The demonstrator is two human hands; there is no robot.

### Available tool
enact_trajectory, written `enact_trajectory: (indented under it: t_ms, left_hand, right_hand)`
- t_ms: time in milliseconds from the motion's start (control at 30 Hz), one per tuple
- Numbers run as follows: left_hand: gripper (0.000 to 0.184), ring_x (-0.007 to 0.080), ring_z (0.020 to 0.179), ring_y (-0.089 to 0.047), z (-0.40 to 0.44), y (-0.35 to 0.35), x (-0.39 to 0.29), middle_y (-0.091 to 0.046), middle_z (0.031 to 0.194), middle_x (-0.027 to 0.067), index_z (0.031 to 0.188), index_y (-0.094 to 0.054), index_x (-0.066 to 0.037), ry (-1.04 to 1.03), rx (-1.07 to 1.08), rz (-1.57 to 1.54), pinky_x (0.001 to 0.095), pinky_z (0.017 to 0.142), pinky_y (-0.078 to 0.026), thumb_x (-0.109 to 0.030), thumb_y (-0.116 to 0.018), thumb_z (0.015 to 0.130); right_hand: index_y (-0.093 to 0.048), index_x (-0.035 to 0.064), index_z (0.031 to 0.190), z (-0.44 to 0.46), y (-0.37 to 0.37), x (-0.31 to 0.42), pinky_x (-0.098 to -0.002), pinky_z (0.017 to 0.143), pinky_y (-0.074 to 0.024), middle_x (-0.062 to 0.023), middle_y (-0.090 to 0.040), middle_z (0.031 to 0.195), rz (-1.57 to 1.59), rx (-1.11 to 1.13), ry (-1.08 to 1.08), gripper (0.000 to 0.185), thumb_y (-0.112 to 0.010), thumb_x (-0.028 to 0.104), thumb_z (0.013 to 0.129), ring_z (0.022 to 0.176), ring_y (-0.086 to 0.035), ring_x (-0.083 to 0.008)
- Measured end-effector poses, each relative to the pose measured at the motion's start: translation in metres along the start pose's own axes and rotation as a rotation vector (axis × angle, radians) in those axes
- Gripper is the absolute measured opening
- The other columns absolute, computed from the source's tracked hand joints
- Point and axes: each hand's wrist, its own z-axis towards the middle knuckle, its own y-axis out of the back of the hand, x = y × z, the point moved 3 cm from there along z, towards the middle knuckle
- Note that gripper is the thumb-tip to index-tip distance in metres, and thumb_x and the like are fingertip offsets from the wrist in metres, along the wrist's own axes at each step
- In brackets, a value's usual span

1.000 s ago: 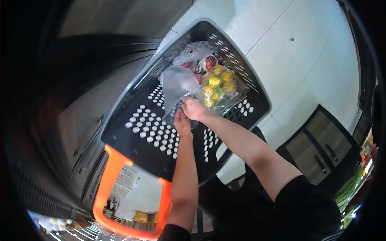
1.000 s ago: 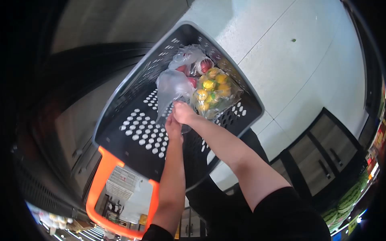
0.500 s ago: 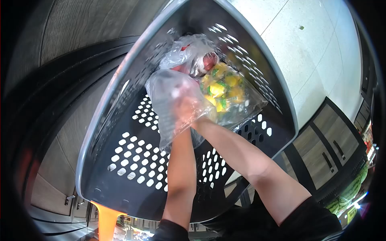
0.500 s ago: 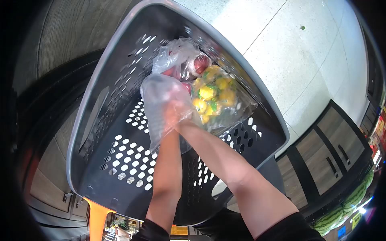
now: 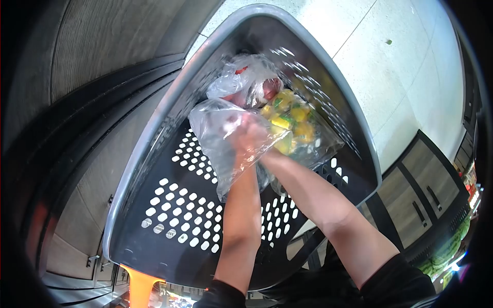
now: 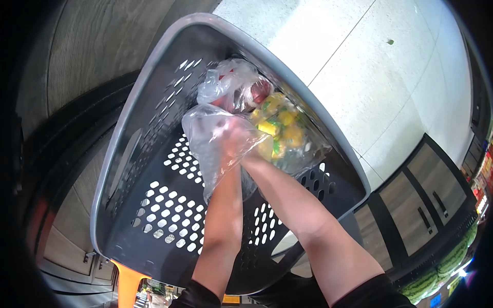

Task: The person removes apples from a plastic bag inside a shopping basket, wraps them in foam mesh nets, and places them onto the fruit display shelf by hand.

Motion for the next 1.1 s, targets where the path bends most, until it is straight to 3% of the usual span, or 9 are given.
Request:
enact_trajectory:
  t_ms: [200, 300, 400, 500, 600, 800, 867, 1000, 1100]
  left_hand:
    - [0.05, 0.0195, 0.094, -0.062, 0.011, 0.004, -0.005, -0.062, 0.108, 0.0077, 0.118, -0.057, -0.003, 0.01, 0.043, -0.049, 0.0329, 0.08, -0.053, -0.047, -0.056, 0.093]
    - [0.05, 0.0192, 0.092, -0.062, 0.016, 0.002, -0.008, -0.063, 0.106, 0.0072, 0.117, -0.058, -0.003, 0.063, 0.118, -0.12, 0.0328, 0.078, -0.054, -0.048, -0.056, 0.094]
    - [0.05, 0.0184, 0.087, -0.063, -0.002, -0.015, -0.018, -0.064, 0.101, 0.0063, 0.112, -0.059, -0.003, 0.193, 0.231, -0.211, 0.0333, 0.074, -0.054, -0.05, -0.054, 0.094]
    - [0.045, 0.0174, 0.087, -0.062, -0.027, -0.022, -0.03, -0.064, 0.101, 0.0077, 0.109, -0.06, -0.004, 0.1, 0.223, -0.106, 0.0333, 0.075, -0.053, -0.047, -0.052, 0.095]
    - [0.042, 0.0203, 0.091, -0.061, -0.026, -0.016, -0.033, -0.063, 0.101, 0.0099, 0.11, -0.059, -0.004, -0.09, 0.301, -0.222, 0.0345, 0.081, -0.052, -0.042, -0.051, 0.095]
    - [0.037, 0.0245, 0.096, -0.06, -0.024, 0.005, -0.028, -0.061, 0.107, 0.0086, 0.112, -0.059, -0.003, -0.011, 0.087, -0.32, 0.0373, 0.089, -0.049, -0.034, -0.051, 0.093]
    - [0.038, 0.0244, 0.096, -0.06, -0.034, 0.008, -0.029, -0.061, 0.108, 0.0085, 0.113, -0.059, -0.003, -0.032, -0.012, -0.292, 0.0374, 0.089, -0.049, -0.034, -0.051, 0.093]
    - [0.038, 0.0242, 0.096, -0.06, -0.05, 0.008, -0.029, -0.061, 0.109, 0.0083, 0.113, -0.059, -0.003, -0.081, -0.146, -0.243, 0.0374, 0.089, -0.049, -0.034, -0.051, 0.093]
    - [0.038, 0.0241, 0.097, -0.06, -0.056, 0.006, -0.031, -0.061, 0.109, 0.0082, 0.113, -0.059, -0.003, -0.113, -0.209, -0.213, 0.0374, 0.089, -0.049, -0.034, -0.051, 0.093]
  right_hand:
    - [-0.068, 0.0051, 0.105, 0.006, 0.015, -0.025, -0.0516, 0.07, -0.052, -0.0205, -0.068, 0.082, -0.1, -0.417, 0.349, 0.054, -0.063, 0.053, 0.08, 0.075, -0.066, -0.0412]
    - [-0.064, 0.0022, 0.111, 0.031, 0.014, -0.036, -0.0466, 0.065, -0.0512, -0.0186, -0.065, 0.078, 0.561, 0.514, 0.131, 0.061, -0.065, 0.054, 0.079, 0.072, -0.065, -0.0362]
    - [-0.057, 0.0011, 0.121, 0.033, -0.004, -0.047, -0.0419, 0.066, -0.0515, -0.0173, -0.064, 0.078, 0.467, 0.556, 0.009, 0.063, -0.066, 0.049, 0.081, 0.072, -0.065, -0.0339]
    - [-0.051, -0.0008, 0.126, 0.013, -0.022, -0.055, -0.0408, 0.072, -0.0527, -0.0197, -0.065, 0.086, 0.451, 0.545, 0.73, 0.067, -0.072, 0.042, 0.079, 0.077, -0.066, -0.0353]
    - [-0.055, -0.0012, 0.121, 0.035, 0.044, -0.028, -0.0397, 0.082, -0.0521, -0.0204, -0.067, 0.097, 1.188, 0.545, 0.003, 0.057, -0.074, 0.033, 0.079, 0.088, -0.067, -0.0343]
    - [-0.05, -0.0053, 0.123, 0.031, 0.065, -0.012, -0.0352, 0.087, -0.0507, -0.0194, -0.064, 0.101, 0.855, 0.594, 0.1, 0.06, -0.073, 0.031, 0.081, 0.094, -0.065, -0.0275]
    - [-0.044, -0.0062, 0.126, 0.015, 0.045, -0.007, -0.0339, 0.087, -0.0503, -0.0185, -0.064, 0.106, 1.731, 0.76, -0.262, 0.07, -0.078, 0.033, 0.078, 0.098, -0.065, -0.0236]
    - [-0.044, -0.0042, 0.125, 0.022, 0.07, -0.004, -0.031, 0.087, -0.0496, -0.0132, -0.064, 0.108, 1.59, 0.855, -0.293, 0.067, -0.08, 0.027, 0.078, 0.101, -0.062, -0.0175]
    - [-0.041, 0.0022, 0.117, 0.031, 0.089, -0.003, -0.022, 0.056, -0.0508, -0.0088, -0.06, 0.102, 0.848, 1.031, -0.258, 0.048, -0.073, 0.012, 0.083, 0.081, -0.062, -0.0118]
